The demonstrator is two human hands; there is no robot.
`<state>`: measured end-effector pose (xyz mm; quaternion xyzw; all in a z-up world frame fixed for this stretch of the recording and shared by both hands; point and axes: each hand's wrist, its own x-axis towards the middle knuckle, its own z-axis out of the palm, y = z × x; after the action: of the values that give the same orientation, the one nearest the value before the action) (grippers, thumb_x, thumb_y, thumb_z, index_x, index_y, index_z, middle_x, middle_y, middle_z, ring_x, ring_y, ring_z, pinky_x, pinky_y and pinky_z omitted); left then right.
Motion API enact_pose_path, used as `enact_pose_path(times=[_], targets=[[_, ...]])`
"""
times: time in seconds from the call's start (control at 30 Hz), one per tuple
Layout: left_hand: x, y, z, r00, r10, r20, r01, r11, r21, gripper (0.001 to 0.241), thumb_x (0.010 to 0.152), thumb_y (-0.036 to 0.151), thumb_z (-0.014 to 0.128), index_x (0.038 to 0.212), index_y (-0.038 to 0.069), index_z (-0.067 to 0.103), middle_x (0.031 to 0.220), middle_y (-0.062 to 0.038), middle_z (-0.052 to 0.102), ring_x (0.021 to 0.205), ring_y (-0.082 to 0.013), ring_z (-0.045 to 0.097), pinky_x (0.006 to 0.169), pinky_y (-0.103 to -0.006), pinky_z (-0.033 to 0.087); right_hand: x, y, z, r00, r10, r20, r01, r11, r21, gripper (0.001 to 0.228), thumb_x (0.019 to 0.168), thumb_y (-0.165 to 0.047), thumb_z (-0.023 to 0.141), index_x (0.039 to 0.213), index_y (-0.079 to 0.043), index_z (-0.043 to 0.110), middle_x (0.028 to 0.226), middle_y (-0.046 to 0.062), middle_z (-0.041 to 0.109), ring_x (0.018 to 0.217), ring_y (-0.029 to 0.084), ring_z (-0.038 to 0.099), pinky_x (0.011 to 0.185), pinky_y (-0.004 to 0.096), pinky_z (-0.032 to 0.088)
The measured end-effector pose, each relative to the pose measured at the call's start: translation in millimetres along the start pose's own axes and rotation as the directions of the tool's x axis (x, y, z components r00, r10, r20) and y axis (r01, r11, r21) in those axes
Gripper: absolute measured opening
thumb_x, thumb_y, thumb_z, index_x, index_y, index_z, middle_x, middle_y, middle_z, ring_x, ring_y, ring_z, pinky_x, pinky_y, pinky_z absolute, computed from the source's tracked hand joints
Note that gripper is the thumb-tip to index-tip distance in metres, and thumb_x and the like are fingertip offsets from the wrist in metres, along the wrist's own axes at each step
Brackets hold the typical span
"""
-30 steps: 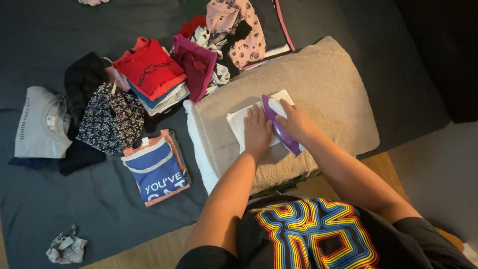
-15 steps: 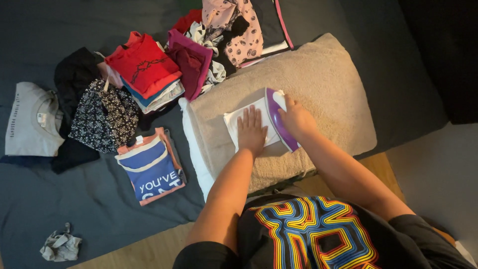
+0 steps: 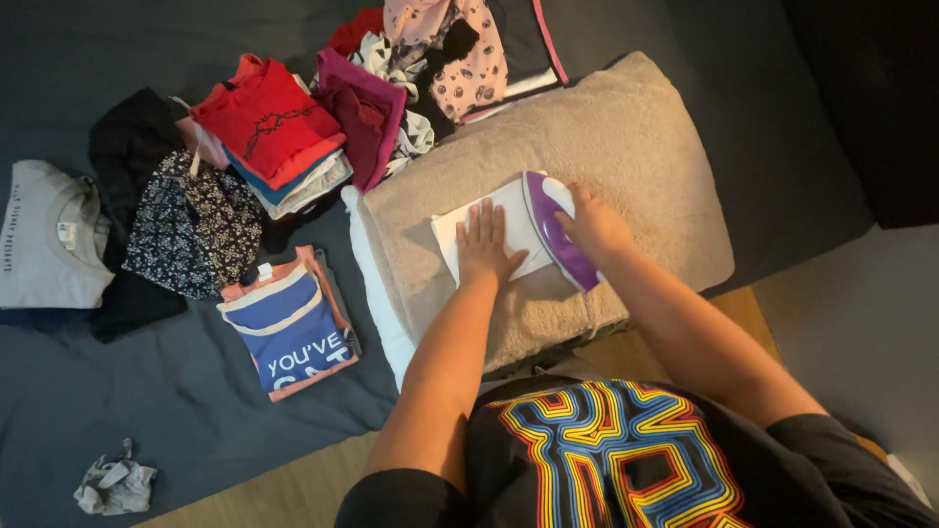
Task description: The person unfolds a white t-shirt with text on it and places it on a towel. They use a purple iron to press the shirt, moving the iron back and forth across the fabric. After ironing, the person folds the t-shirt neatly on the towel.
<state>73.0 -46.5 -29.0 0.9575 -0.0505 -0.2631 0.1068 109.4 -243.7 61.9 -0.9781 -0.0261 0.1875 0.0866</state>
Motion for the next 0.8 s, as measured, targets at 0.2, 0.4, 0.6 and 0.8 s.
enact_pose_path(times=[0.2,0.4,0.6,0.8], targets=[[-4.3,-26.4,34.7,0.946,0.136,-0.295,-0.17,0.981,-0.093,0.09,0.097,0.06,0.056,0.166,0.016,0.019,0.174,-0.008,0.008,0.161,-0.0315,0.007,0.13,-0.0539,0.012,9.0,44.6,-30.0,0.984,-0.149,0.096,0.157,0.984,-0.086,0.053,0.091,-0.052,0.069,0.124,-0.012,0.06,0.106,0.022,0.076,0.104,0.043,0.074,0.087,0.053,0.059],[-60.2,-34.5,29.9,0.875,0.099,-0.474,-0.162,0.982,-0.093,0.073,0.104,0.041,0.048,0.163,0.004,0.026,0.169,-0.022,0.021,0.157,-0.0414,0.017,0.126,-0.0575,0.018,-33.3,-12.9,-99.0,0.912,-0.397,0.102,0.408,0.902,-0.141,0.057,0.088,-0.057,0.07,0.121,-0.011,0.067,0.119,0.024,0.072,0.104,0.044,0.074,0.087,0.055,0.06],[-57.1,-40.1,48.4,0.831,0.084,-0.55,-0.124,0.992,-0.036,0.073,0.1,0.036,0.055,0.162,0.006,0.028,0.17,-0.02,0.022,0.156,-0.0399,0.021,0.122,-0.0575,0.026,6.6,-5.4,-23.4,0.827,-0.525,0.2,0.561,0.782,-0.27,0.051,0.082,-0.038,0.078,0.13,-0.026,0.062,0.119,0.009,0.073,0.11,0.032,0.072,0.09,0.048,0.061],[-61.6,-41.8,48.8,0.849,0.028,-0.527,-0.039,0.999,-0.01,0.075,0.1,0.03,0.058,0.163,0.006,0.024,0.171,-0.019,0.018,0.157,-0.0382,0.02,0.123,-0.0554,0.026,2.8,-18.5,-16.3,0.809,-0.533,0.248,0.587,0.709,-0.39,0.034,0.086,-0.038,0.073,0.119,-0.036,0.066,0.109,0.0,0.076,0.105,0.022,0.074,0.087,0.04,0.062]])
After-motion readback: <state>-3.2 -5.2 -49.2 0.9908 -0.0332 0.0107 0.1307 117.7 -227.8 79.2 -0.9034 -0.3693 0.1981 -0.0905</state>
